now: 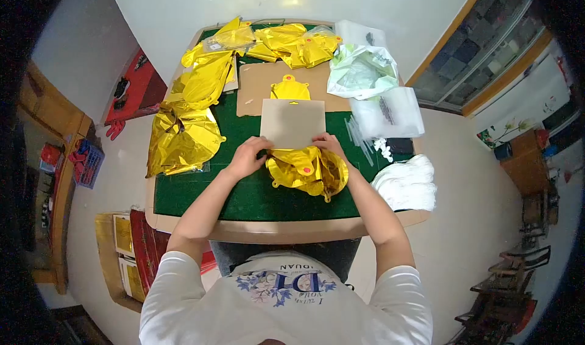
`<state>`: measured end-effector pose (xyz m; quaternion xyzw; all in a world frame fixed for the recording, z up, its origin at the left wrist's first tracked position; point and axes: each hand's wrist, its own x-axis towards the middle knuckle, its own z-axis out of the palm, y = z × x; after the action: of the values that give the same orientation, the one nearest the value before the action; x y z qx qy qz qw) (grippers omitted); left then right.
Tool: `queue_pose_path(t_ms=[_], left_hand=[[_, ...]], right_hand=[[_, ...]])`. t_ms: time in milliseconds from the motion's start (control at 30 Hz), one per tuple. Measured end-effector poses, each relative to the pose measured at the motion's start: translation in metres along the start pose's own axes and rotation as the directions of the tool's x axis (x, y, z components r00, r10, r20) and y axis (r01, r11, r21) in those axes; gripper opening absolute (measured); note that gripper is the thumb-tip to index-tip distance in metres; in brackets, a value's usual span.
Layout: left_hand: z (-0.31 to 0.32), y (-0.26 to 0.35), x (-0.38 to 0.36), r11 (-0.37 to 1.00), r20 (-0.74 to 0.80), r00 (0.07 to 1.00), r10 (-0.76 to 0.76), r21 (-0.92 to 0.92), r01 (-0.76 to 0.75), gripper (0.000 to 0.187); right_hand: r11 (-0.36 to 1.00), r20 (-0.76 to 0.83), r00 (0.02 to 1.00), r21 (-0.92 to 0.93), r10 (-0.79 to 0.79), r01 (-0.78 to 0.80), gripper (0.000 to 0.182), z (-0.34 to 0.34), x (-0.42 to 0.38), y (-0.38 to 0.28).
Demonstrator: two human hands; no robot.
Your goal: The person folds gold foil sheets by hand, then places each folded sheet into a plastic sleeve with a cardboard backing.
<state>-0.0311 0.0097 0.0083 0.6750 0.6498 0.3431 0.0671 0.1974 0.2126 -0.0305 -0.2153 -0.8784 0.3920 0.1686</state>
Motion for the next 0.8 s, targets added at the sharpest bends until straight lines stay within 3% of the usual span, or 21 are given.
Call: queue_pose_path(t_ms=[100,133,167,200,267,300,333,400,433,467,533,567,600,667,700,800], left_hand=[[0.005,-0.001,0.002,0.997,-0.068,0.996,-0.049,-0.06,0.045,0.03],[0.006,-0.002,0.002,0.994,-0.09,0.993,-0.07,-0.089,0.062,0.03],[0.007,-0.004,0.003,0.994,-0.091,0.993,-0.07,-0.088,0.062,0.03],[0.009,-0.005,0.004,0.992,-0.11,0.99,-0.092,-0.094,0.082,0.026],[0.013,-0.009,0.007,0.989,-0.128,0.985,-0.116,-0.101,0.104,0.022],[0.014,-0.011,0.009,0.991,-0.145,0.983,-0.115,-0.091,0.102,0.017],[0.016,-0.012,0.01,0.992,-0.162,0.98,-0.112,-0.081,0.1,0.014],[0.019,-0.013,0.011,0.991,-0.187,0.976,-0.111,-0.091,0.096,0.014],[0.02,-0.012,0.012,0.991,-0.214,0.971,-0.11,-0.099,0.091,0.015],[0.022,-0.013,0.013,0.991,-0.211,0.971,-0.11,-0.1,0.091,0.015],[0.025,-0.013,0.015,0.993,-0.239,0.964,-0.12,-0.049,0.111,0.016],[0.027,-0.012,0.016,0.992,-0.236,0.964,-0.12,-0.05,0.112,0.016],[0.029,-0.011,0.017,0.988,-0.256,0.955,-0.151,-0.058,0.141,0.015],[0.031,-0.009,0.018,0.983,-0.273,0.944,-0.183,-0.068,0.171,0.015],[0.032,-0.008,0.018,0.982,-0.297,0.936,-0.189,-0.063,0.179,0.015],[0.038,-0.007,0.019,0.979,-0.342,0.917,-0.204,-0.049,0.199,0.017]], right_hand=[[0.993,-0.076,0.993,-0.077,-0.095,0.089,0.018,0.007,0.008,0.024],[0.964,-0.081,0.988,0.24,0.135,-0.112,0.015,0.012,0.014,0.031],[0.798,-0.013,0.937,0.528,0.348,-0.29,0.012,0.016,0.02,0.039],[0.799,-0.012,0.938,0.527,0.347,-0.289,0.012,0.02,0.026,0.053],[0.513,0.199,0.921,0.781,0.336,-0.356,0.01,0.031,0.035,0.091],[0.761,0.055,0.962,0.601,0.266,-0.245,0.013,0.036,0.037,0.086],[0.469,0.196,0.914,0.809,0.354,-0.355,0.022,0.014,0.021,0.062],[0.812,-0.02,0.976,0.558,0.218,-0.17,0.031,0.041,0.029,0.106],[0.944,-0.096,0.985,0.31,0.146,-0.11,0.036,0.043,0.032,0.109],[0.975,-0.186,0.981,-0.221,-0.047,0.005,0.04,0.015,0.013,0.028],[0.983,-0.272,0.951,-0.144,-0.15,0.114,0.043,0.019,0.015,0.029],[0.932,-0.21,0.971,-0.36,-0.111,0.029,0.04,0.019,0.018,0.03],[0.933,-0.21,0.972,-0.359,-0.109,0.027,0.04,0.023,0.022,0.033],[0.943,-0.265,0.961,-0.295,0.072,-0.152,0.034,0.034,0.028,0.044],[0.923,-0.24,0.954,-0.296,0.178,-0.246,0.027,0.027,0.027,0.018],[0.958,-0.347,0.924,-0.169,0.161,-0.231,0.025,0.026,0.019,-0.007]])
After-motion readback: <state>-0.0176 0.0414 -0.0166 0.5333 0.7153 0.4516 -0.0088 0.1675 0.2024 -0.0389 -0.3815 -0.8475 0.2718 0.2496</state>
